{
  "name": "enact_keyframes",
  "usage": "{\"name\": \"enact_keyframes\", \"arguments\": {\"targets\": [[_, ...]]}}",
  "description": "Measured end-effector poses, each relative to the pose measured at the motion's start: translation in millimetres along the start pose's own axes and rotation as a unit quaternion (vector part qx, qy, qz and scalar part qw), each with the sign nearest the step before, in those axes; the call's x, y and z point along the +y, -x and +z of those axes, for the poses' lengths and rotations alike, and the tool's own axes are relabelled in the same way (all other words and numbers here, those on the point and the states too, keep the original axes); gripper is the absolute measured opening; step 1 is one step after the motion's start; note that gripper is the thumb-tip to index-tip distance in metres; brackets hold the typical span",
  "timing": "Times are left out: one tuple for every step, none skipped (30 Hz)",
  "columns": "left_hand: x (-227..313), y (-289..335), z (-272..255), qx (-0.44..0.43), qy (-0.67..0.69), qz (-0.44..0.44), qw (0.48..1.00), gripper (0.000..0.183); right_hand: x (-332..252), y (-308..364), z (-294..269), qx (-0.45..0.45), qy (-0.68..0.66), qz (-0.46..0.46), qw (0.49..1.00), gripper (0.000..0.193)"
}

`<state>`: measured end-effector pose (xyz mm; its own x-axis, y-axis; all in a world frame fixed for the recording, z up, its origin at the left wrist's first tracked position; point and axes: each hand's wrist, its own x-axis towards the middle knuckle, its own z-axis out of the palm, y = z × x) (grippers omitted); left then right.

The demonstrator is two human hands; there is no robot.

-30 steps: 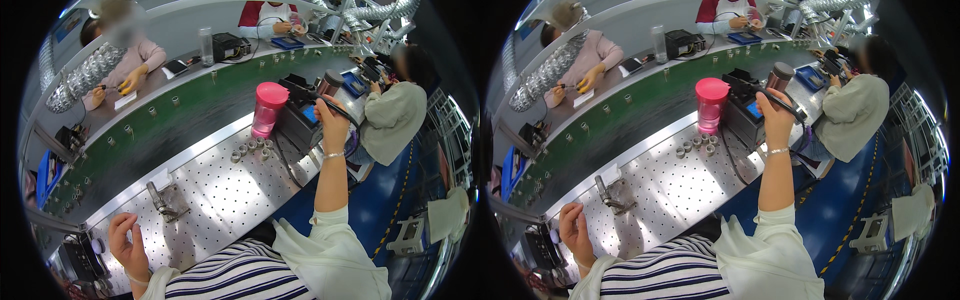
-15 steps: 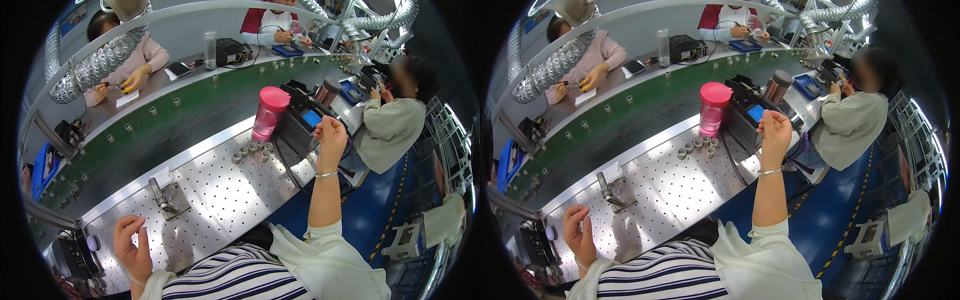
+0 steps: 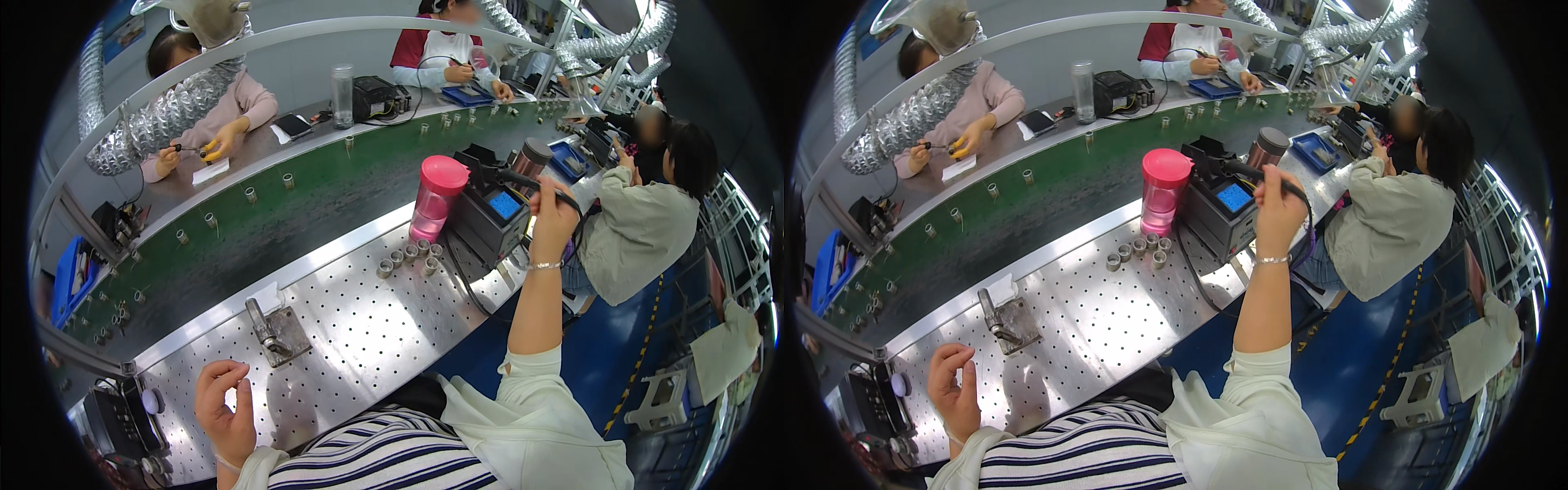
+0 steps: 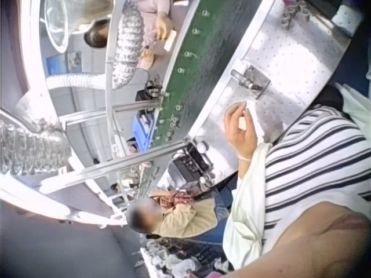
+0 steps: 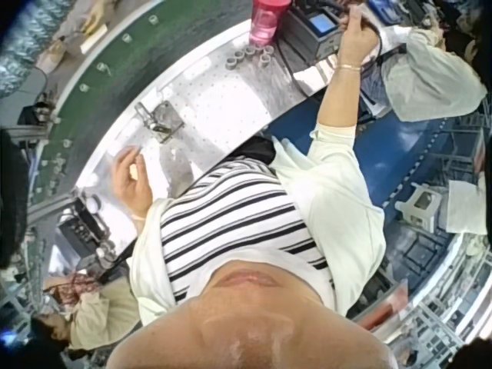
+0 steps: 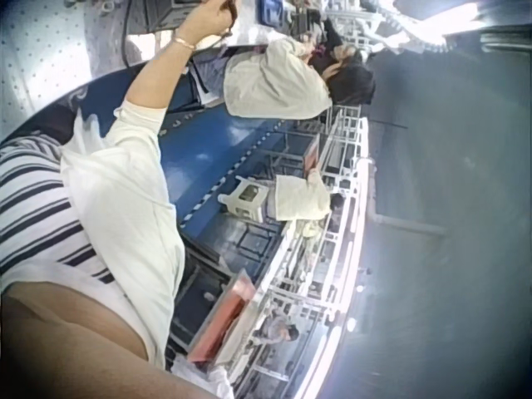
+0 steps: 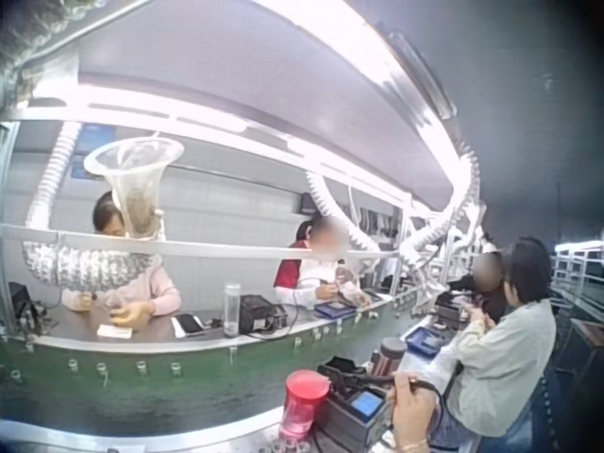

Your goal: The person uses a soldering iron to attach wires to small cylindrical metal components held in a vise. They repeatedly pick up components, solder the wires, and place the finished units on the workbench.

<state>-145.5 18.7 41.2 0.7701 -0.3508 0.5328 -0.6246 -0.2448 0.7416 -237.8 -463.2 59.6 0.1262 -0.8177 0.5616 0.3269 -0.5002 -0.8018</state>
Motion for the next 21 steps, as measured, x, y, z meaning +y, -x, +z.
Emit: {"name": "enact_keyframes", "arguments": {"targets": [[1, 1, 0, 0.002, -0.003, -0.004, 1.000, 0.018, 1, -5, 3, -0.022, 0.037, -0.011, 0.999, 0.022], [2, 2, 1, 0.003, -0.006, -0.009, 1.000, 0.018, 7, -9, 10, -0.020, 0.003, -0.027, 0.999, 0.022], [1, 3, 2, -0.001, -0.004, -0.007, 1.000, 0.018, 8, -10, 13, -0.013, 0.005, -0.034, 0.999, 0.021], [1, 5, 1, -0.003, -0.006, -0.009, 1.000, 0.018, 5, -6, 14, -0.017, 0.003, -0.018, 1.000, 0.021], [0, 7, 0, -0.006, -0.007, -0.010, 1.000, 0.018, 1, -3, 14, -0.022, 0.001, -0.002, 1.000, 0.021], [0, 7, 1, -0.009, -0.002, -0.006, 1.000, 0.018, 5, -3, 10, -0.030, -0.025, 0.009, 0.999, 0.022], [1, 7, 3, -0.012, 0.002, -0.004, 1.000, 0.018, 4, 0, 9, -0.039, -0.039, 0.028, 0.998, 0.026], [2, 8, 3, -0.016, 0.007, -0.001, 1.000, 0.018, 4, 6, 8, -0.038, -0.043, 0.052, 0.997, 0.031], [2, 9, 2, -0.022, 0.006, -0.006, 1.000, 0.017, 4, 12, 6, -0.037, -0.046, 0.076, 0.995, 0.036], [3, 8, 2, -0.028, 0.007, -0.005, 1.000, 0.017, 1, 14, 4, -0.034, -0.033, 0.089, 0.995, 0.044], [3, 9, 2, -0.033, 0.009, -0.004, 0.999, 0.017, 1, 16, 3, -0.037, -0.041, 0.089, 0.994, 0.046], [2, 10, 1, -0.033, 0.007, -0.005, 0.999, 0.017, 1, 18, 2, -0.040, -0.049, 0.088, 0.994, 0.047], [1, 11, 1, -0.033, 0.006, -0.005, 0.999, 0.018, 1, 19, 1, -0.043, -0.058, 0.087, 0.994, 0.049], [1, 12, 0, -0.033, 0.004, -0.005, 0.999, 0.018, -2, 20, 0, -0.038, -0.054, 0.089, 0.994, 0.043], [2, 13, -1, -0.035, -0.003, -0.002, 0.999, 0.018, -4, 24, -1, -0.015, -0.034, 0.090, 0.995, 0.040], [3, 14, -2, -0.036, -0.010, 0.002, 0.999, 0.017, -7, 29, -3, 0.007, -0.014, 0.088, 0.996, 0.038], [4, 15, -2, -0.033, -0.017, 0.006, 0.999, 0.017, -10, 35, -4, 0.028, 0.004, 0.085, 0.996, 0.035], [4, 17, -2, -0.034, -0.018, 0.005, 0.999, 0.017, 4, 50, -8, 0.027, 0.022, 0.041, 0.999, 0.026], [4, 19, -1, -0.031, -0.017, 0.006, 0.999, 0.017, 19, 68, -11, -0.039, 0.077, 0.025, 0.996, 0.021], [4, 22, 0, -0.028, -0.020, 0.003, 0.999, 0.017, 12, 97, 3, -0.122, 0.130, 0.018, 0.984, 0.019], [4, 23, 2, -0.032, -0.009, -0.005, 0.999, 0.016, 3, 116, 14, -0.212, 0.252, -0.091, 0.940, 0.027]]}}
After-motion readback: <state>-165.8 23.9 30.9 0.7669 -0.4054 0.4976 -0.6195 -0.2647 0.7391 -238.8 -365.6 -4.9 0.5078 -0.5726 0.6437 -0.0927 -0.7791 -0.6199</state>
